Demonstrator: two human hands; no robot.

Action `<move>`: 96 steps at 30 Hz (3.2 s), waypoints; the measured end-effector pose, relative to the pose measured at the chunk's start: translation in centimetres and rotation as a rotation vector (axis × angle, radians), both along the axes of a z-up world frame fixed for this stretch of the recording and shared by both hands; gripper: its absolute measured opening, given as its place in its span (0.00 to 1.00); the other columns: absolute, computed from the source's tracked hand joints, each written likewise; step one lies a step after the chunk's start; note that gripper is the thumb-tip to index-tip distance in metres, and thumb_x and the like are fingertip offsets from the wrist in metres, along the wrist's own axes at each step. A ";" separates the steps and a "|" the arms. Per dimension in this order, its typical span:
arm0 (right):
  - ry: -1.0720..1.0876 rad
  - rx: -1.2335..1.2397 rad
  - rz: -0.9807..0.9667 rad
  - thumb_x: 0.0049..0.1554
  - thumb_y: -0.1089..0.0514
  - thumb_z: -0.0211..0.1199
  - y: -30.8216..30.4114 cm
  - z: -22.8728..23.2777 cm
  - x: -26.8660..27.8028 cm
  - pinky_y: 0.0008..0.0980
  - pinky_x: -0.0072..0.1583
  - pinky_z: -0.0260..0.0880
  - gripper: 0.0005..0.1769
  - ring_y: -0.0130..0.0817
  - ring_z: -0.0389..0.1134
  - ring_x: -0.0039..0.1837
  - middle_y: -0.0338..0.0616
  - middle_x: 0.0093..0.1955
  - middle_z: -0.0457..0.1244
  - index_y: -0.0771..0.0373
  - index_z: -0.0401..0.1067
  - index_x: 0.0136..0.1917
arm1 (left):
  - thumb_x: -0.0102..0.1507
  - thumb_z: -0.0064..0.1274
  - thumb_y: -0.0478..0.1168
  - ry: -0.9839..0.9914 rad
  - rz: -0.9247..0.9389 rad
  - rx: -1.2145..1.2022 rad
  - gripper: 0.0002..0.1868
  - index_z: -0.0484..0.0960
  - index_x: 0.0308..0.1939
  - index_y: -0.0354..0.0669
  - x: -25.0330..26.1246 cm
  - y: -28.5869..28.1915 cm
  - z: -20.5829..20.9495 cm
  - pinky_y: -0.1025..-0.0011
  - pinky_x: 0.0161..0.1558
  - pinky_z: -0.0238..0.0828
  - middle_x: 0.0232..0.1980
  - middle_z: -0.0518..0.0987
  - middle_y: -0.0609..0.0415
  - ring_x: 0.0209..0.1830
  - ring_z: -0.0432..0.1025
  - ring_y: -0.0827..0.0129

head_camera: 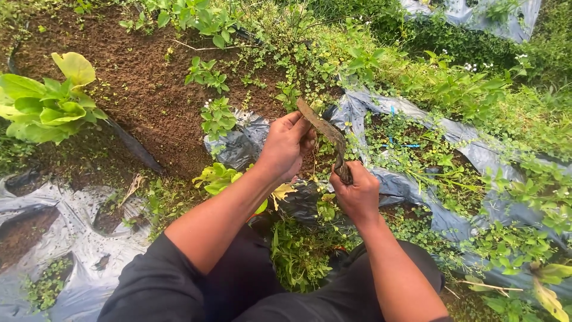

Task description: The person uses a sickle to cut weeds and pulls them by hand from the soil around a cabbage plant. The person works on a garden bed covered with black plastic sheeting, clearing the area around the vegetable.

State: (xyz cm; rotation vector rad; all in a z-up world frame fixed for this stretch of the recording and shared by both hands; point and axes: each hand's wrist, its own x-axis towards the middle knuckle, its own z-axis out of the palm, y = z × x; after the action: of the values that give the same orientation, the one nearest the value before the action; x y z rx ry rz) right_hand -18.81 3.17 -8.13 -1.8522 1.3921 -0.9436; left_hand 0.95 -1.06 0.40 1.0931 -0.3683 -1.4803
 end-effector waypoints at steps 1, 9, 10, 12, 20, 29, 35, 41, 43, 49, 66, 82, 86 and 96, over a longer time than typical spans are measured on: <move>0.000 0.000 0.000 0.61 0.55 0.66 0.0 -0.1 0.0 0.28 0.26 0.56 0.13 0.31 0.58 0.26 0.39 0.24 0.58 0.61 0.71 0.37 | 0.69 0.49 0.35 0.000 0.000 0.000 0.06 0.77 0.36 0.43 0.0 0.0 0.1 0.83 0.23 0.63 0.23 0.74 0.56 0.20 0.68 0.76; 0.083 0.156 -0.004 0.63 0.60 0.61 0.3 -1.3 0.3 0.29 0.27 0.56 0.12 0.33 0.58 0.26 0.41 0.25 0.58 0.63 0.68 0.38 | 0.71 0.48 0.36 -0.076 -0.031 -0.085 0.06 0.80 0.43 0.43 -1.4 0.7 -1.1 0.84 0.28 0.66 0.26 0.73 0.59 0.26 0.67 0.79; 0.084 0.154 -0.006 0.63 0.60 0.61 0.3 -0.9 0.5 0.29 0.27 0.56 0.12 0.33 0.58 0.26 0.41 0.25 0.58 0.63 0.68 0.38 | 0.71 0.48 0.36 -0.075 -0.033 -0.087 0.06 0.80 0.43 0.43 -1.4 0.6 -1.5 0.84 0.28 0.66 0.26 0.73 0.59 0.26 0.67 0.79; 0.092 0.234 -0.001 0.65 0.60 0.60 0.3 0.0 0.7 0.30 0.28 0.58 0.14 0.33 0.59 0.27 0.43 0.25 0.58 0.62 0.67 0.37 | 0.71 0.48 0.36 -0.091 -0.030 -0.106 0.06 0.81 0.44 0.41 -1.4 0.6 -2.3 0.84 0.30 0.68 0.27 0.75 0.59 0.27 0.69 0.79; -0.182 0.458 -0.202 0.64 0.58 0.63 -1.7 2.7 -0.1 0.32 0.34 0.66 0.08 0.35 0.66 0.30 0.46 0.29 0.64 0.64 0.72 0.47 | 0.72 0.49 0.39 -0.495 -0.198 -0.281 0.10 0.84 0.51 0.41 -0.8 0.9 -0.9 0.78 0.32 0.73 0.28 0.80 0.51 0.27 0.71 0.75; -0.664 0.351 -0.137 0.61 0.63 0.66 -1.7 3.8 0.6 0.31 0.30 0.69 0.14 0.38 0.68 0.25 0.53 0.24 0.63 0.73 0.70 0.58 | 0.66 0.56 0.34 -1.203 -0.354 -0.661 0.09 0.86 0.49 0.41 -2.4 1.2 -5.0 0.62 0.42 0.79 0.39 0.84 0.45 0.40 0.80 0.52; -0.764 0.375 -0.146 0.60 0.68 0.65 -1.6 3.2 0.2 0.30 0.28 0.67 0.10 0.41 0.67 0.22 0.54 0.19 0.60 0.71 0.69 0.55 | 0.67 0.55 0.36 -1.256 -0.592 -0.647 0.11 0.85 0.51 0.38 -2.0 0.9 -4.9 0.64 0.44 0.79 0.40 0.84 0.42 0.41 0.80 0.53; -0.702 0.379 -0.043 0.59 0.71 0.64 -2.1 3.8 -0.7 0.28 0.31 0.67 0.10 0.38 0.68 0.24 0.53 0.20 0.61 0.73 0.72 0.55 | 0.70 0.46 0.36 -0.875 -0.866 -0.310 0.16 0.78 0.59 0.30 -1.2 1.0 -1.5 0.56 0.45 0.78 0.43 0.84 0.36 0.40 0.81 0.51; -0.685 0.377 -0.020 0.59 0.72 0.63 -1.9 3.8 -0.6 0.28 0.31 0.67 0.10 0.37 0.67 0.24 0.52 0.20 0.61 0.73 0.72 0.55 | 0.71 0.44 0.37 -0.855 -0.900 -0.265 0.17 0.77 0.60 0.31 -1.1 1.0 -1.4 0.54 0.43 0.78 0.42 0.84 0.36 0.38 0.81 0.51; -0.459 0.190 -0.126 0.59 0.65 0.67 -1.1 3.5 -0.3 0.30 0.33 0.67 0.13 0.30 0.68 0.29 0.51 0.31 0.67 0.69 0.76 0.58 | 0.68 0.50 0.38 -0.993 -0.697 -0.281 0.14 0.84 0.52 0.35 -1.1 0.7 -1.7 0.60 0.34 0.77 0.32 0.85 0.43 0.30 0.81 0.53; -0.113 0.008 -0.030 0.61 0.52 0.67 0.0 1.2 0.6 0.29 0.26 0.54 0.20 0.29 0.55 0.22 0.39 0.19 0.55 0.59 0.69 0.31 | 0.69 0.41 0.33 -0.126 -0.010 0.035 0.13 0.77 0.53 0.30 -0.5 -0.5 -0.8 0.84 0.24 0.62 0.26 0.74 0.57 0.22 0.66 0.79; 0.062 0.339 -0.092 0.68 0.51 0.59 -0.9 -0.7 0.2 0.36 0.33 0.65 0.17 0.38 0.61 0.28 0.44 0.26 0.59 0.63 0.70 0.40 | 0.72 0.48 0.37 0.045 0.074 -0.078 0.07 0.81 0.46 0.39 -1.9 0.4 0.3 0.88 0.28 0.66 0.28 0.79 0.55 0.25 0.69 0.82; -0.140 0.428 -0.241 0.63 0.51 0.67 -1.6 0.6 -0.1 0.35 0.35 0.64 0.13 0.36 0.66 0.29 0.44 0.26 0.62 0.62 0.74 0.42 | 0.72 0.48 0.39 -0.200 -0.036 -0.125 0.09 0.83 0.49 0.42 -1.2 0.5 -0.5 0.85 0.29 0.67 0.29 0.79 0.54 0.26 0.69 0.79; -0.713 0.345 -0.100 0.62 0.63 0.66 -2.0 3.4 0.7 0.29 0.30 0.67 0.14 0.38 0.66 0.23 0.53 0.20 0.60 0.74 0.70 0.57 | 0.65 0.59 0.34 -1.106 -0.380 -0.576 0.08 0.87 0.48 0.41 -2.6 1.6 -2.8 0.63 0.42 0.80 0.39 0.85 0.43 0.40 0.81 0.52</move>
State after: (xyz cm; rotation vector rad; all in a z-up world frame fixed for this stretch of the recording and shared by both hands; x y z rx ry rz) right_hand -18.16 1.20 -4.76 -1.0418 1.1060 -1.1728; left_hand -1.65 0.51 -2.36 1.3002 -1.7281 -0.8248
